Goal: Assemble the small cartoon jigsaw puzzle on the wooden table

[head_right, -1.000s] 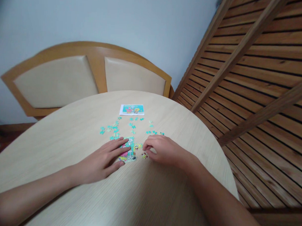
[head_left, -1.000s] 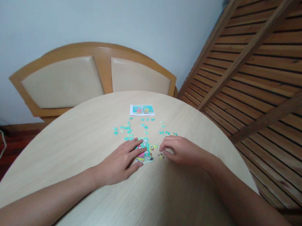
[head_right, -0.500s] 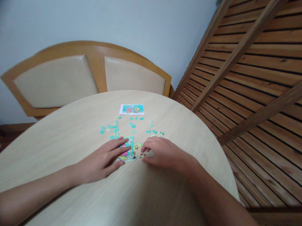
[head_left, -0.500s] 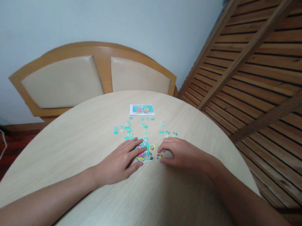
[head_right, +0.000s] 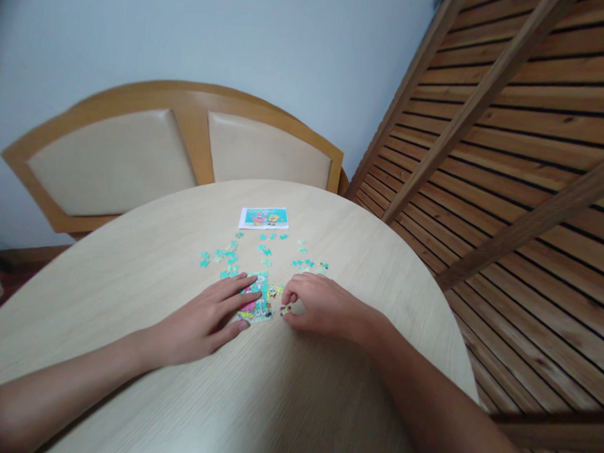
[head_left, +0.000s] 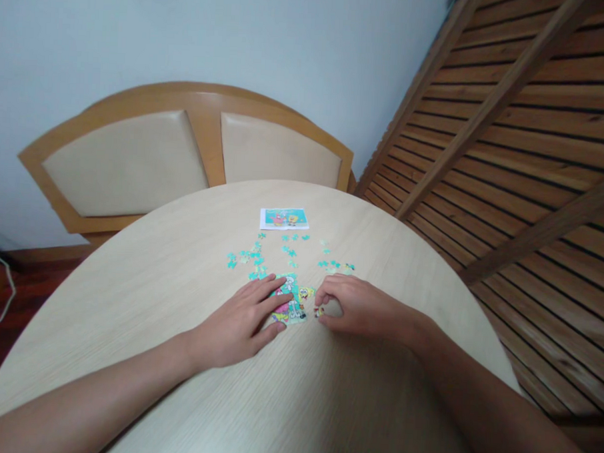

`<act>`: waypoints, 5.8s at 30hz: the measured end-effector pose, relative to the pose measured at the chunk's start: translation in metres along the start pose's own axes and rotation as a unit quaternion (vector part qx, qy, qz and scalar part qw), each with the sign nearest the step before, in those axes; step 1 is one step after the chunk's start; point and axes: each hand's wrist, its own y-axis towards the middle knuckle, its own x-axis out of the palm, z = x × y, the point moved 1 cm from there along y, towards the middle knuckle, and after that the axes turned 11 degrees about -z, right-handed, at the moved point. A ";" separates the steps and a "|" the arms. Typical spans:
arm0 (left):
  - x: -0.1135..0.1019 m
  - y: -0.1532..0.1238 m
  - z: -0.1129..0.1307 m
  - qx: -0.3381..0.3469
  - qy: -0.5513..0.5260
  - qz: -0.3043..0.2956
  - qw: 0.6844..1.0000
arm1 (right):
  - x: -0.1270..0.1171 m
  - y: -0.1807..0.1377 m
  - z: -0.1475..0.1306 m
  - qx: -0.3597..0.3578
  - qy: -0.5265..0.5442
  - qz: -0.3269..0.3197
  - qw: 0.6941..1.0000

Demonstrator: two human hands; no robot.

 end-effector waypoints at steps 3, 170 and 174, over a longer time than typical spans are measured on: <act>0.000 0.000 0.000 -0.002 0.000 -0.001 1.000 | 0.001 0.002 0.000 -0.009 -0.003 0.013 1.000; 0.001 0.000 0.000 -0.002 0.011 -0.009 1.000 | 0.007 0.012 0.000 -0.036 -0.065 0.074 0.995; 0.001 0.000 -0.001 -0.004 0.006 -0.008 1.000 | 0.007 0.011 0.001 -0.087 -0.077 0.069 0.991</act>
